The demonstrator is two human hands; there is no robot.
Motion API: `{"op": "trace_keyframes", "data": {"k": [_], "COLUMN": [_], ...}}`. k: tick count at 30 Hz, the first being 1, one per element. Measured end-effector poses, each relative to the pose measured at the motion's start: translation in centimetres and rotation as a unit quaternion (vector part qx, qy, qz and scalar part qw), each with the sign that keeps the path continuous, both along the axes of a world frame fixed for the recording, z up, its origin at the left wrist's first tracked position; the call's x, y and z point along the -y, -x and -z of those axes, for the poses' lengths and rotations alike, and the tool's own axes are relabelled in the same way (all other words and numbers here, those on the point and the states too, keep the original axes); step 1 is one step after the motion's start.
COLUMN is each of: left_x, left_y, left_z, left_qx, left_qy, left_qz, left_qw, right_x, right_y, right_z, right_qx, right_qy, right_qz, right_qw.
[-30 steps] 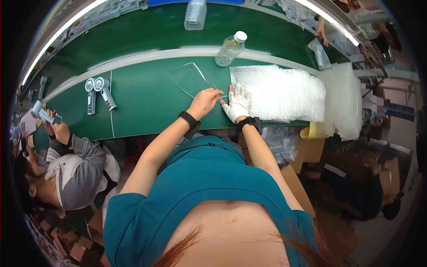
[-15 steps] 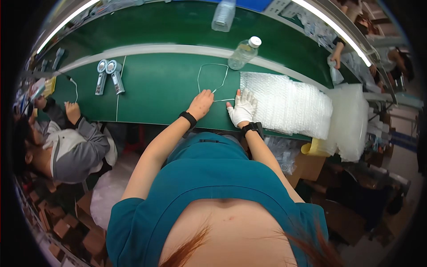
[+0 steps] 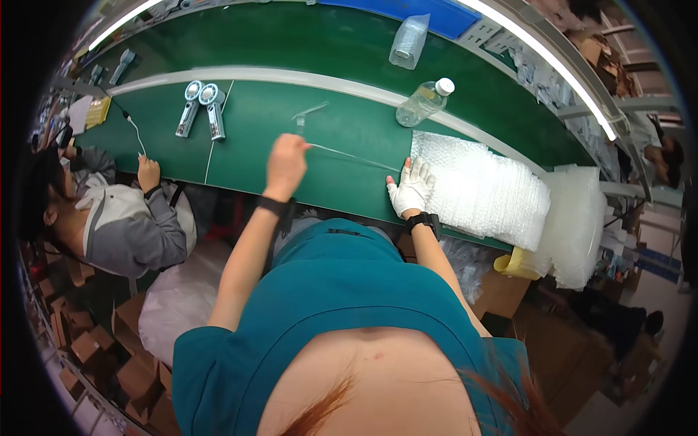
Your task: Packaging handheld fans into plastic bags and placing them into cardboard boxes on a factory production line.
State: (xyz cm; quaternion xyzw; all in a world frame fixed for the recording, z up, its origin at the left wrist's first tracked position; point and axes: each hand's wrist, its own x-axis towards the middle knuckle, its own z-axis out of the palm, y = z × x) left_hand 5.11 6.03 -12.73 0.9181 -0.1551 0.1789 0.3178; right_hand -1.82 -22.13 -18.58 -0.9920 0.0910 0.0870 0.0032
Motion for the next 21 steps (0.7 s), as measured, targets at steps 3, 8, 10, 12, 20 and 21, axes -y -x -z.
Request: {"op": "trace_keyframes", "data": {"k": [3, 8, 10, 12, 20, 21], "left_x": [-8.1, -14.7, -14.8, -16.0, -0.9, 0.0], "left_y": [0.1, 1.7, 3.5, 4.1, 2.3, 2.1], "left_z": [-4.8, -15.6, -20.9, -23.0, -20.6, -20.0], "left_qx": [-0.081, 0.083, 0.164, 0.096, -0.283, -0.327], "left_qy": [0.248, 0.664, 0.796, 0.822, 0.687, 0.661], "left_qz": [-0.161, -0.056, 0.077, 0.314, 0.217, 0.199], "left_qw": [0.952, 0.741, 0.577, 0.465, 0.634, 0.646], "right_x": [0.0, 0.4, 0.0, 0.0, 0.1, -0.3], "right_y": [0.0, -0.3, -0.3, -0.4, -0.5, -0.3], "right_z": [-0.4, -0.2, -0.2, 0.1, -1.6, -2.5], "right_qx": [0.021, 0.013, 0.016, 0.058, 0.043, 0.042], "right_qy": [0.005, 0.014, 0.013, 0.004, -0.059, -0.058], "right_qz": [-0.013, 0.001, -0.008, -0.012, -0.005, 0.014], "right_qw": [1.000, 1.000, 1.000, 0.998, 0.997, 0.997]}}
